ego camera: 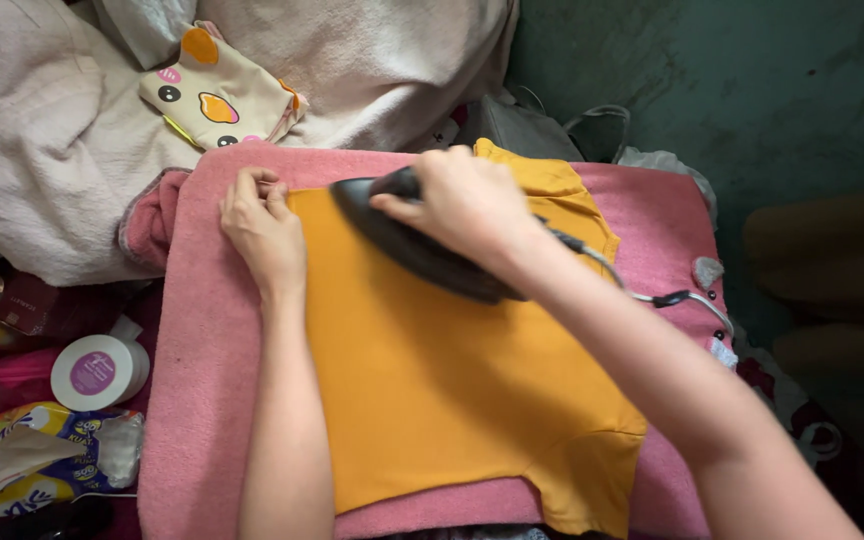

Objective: The person irons and folds a yellow t-shirt and then prepares to iron a pink patterned garment on a padded surface.

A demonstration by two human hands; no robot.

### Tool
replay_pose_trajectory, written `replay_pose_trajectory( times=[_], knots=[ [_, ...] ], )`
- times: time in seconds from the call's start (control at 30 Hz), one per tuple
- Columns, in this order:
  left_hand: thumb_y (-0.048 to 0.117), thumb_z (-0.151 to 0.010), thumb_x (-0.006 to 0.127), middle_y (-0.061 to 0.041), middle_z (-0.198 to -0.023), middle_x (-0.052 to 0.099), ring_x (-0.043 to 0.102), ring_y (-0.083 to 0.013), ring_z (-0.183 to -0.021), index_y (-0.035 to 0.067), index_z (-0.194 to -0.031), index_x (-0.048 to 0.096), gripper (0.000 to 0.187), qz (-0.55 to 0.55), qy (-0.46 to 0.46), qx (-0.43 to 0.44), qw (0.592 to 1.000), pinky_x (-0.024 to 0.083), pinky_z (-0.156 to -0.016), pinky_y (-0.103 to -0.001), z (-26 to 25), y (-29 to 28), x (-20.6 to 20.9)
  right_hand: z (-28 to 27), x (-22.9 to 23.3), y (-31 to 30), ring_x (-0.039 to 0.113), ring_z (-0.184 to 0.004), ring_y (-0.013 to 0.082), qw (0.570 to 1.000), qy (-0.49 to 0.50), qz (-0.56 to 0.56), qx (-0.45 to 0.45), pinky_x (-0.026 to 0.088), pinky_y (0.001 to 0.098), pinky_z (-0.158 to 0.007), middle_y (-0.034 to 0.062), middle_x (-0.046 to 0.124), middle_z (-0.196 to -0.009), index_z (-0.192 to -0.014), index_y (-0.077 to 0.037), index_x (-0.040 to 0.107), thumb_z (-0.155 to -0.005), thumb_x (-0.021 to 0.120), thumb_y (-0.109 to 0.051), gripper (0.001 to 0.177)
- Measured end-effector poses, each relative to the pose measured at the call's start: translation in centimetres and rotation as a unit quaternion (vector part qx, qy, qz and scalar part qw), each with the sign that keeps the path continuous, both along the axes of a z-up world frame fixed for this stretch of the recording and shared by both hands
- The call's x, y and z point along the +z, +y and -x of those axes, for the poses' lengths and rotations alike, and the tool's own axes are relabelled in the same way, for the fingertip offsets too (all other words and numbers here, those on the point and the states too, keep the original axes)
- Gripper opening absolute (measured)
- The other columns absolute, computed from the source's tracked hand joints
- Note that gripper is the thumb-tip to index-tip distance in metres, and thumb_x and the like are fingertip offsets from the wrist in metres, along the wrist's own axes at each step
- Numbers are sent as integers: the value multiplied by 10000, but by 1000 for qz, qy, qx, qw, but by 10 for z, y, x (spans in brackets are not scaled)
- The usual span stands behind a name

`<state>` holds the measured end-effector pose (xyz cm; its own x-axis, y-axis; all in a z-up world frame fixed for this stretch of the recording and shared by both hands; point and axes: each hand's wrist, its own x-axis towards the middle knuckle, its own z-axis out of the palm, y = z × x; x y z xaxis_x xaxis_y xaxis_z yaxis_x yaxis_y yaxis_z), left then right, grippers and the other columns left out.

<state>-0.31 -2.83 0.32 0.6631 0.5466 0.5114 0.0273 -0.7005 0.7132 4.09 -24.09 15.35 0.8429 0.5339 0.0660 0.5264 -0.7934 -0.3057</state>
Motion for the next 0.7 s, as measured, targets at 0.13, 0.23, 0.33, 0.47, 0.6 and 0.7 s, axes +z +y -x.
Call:
replay_pose_trajectory(
  times=[0.13, 0.23, 0.33, 0.47, 0.6, 0.7],
  knots=[
    [-31, -919, 704, -153, -924, 681, 630, -356, -908, -5, -993, 643, 99, 13, 28, -7, 999, 461, -881, -478, -1, -2, -2, -12, 7, -50, 705, -763, 426, 998, 5, 67, 2, 564, 514, -698, 238, 713, -802, -897, -42, 758, -863, 719, -636, 596],
    [-15, -919, 729, -162, -925, 683, 613, -375, -907, 4, -973, 662, 88, -15, 34, 10, 999, 455, -849, -486, -1, -4, -1, -11, 20, -83, 707, -742, 427, 991, 41, 126, 0, 568, 502, -681, 255, 698, -769, -861, 21, 723, -873, 712, -653, 674],
    [4, -916, 736, -151, -925, 687, 609, -370, -904, 19, -965, 674, 81, -32, 41, 21, 998, 455, -848, -479, -2, -3, -4, -6, 23, -109, 714, -749, 415, 986, 92, 136, -12, 566, 494, -690, 243, 702, -743, -860, 11, 726, -869, 700, -621, 632],
    [20, -911, 732, -118, -907, 693, 619, -338, -887, 37, -949, 679, 68, -38, 53, 27, 998, 459, -864, -459, -4, -5, -4, 5, 27, -111, 714, -729, 412, 985, 109, 134, -29, 565, 490, -678, 237, 706, -729, -899, -14, 737, -864, 697, -596, 584],
    [26, -886, 739, -118, -909, 696, 610, -343, -879, 46, -931, 685, 72, -43, 47, 36, 997, 452, -844, -449, -4, -3, -6, 13, 26, -97, 716, -727, 408, 985, 115, 125, -28, 561, 494, -675, 230, 712, -737, -898, -26, 747, -857, 696, -594, 572],
    [48, -909, 755, -100, -894, 706, 627, -319, -863, 38, -931, 701, 59, -48, 49, 18, 997, 460, -848, -454, -8, 7, -15, 20, 27, -72, 710, -722, 414, 989, 109, 104, -7, 557, 499, -686, 236, 710, -750, -877, -13, 744, -870, 686, -594, 584]
  ],
)
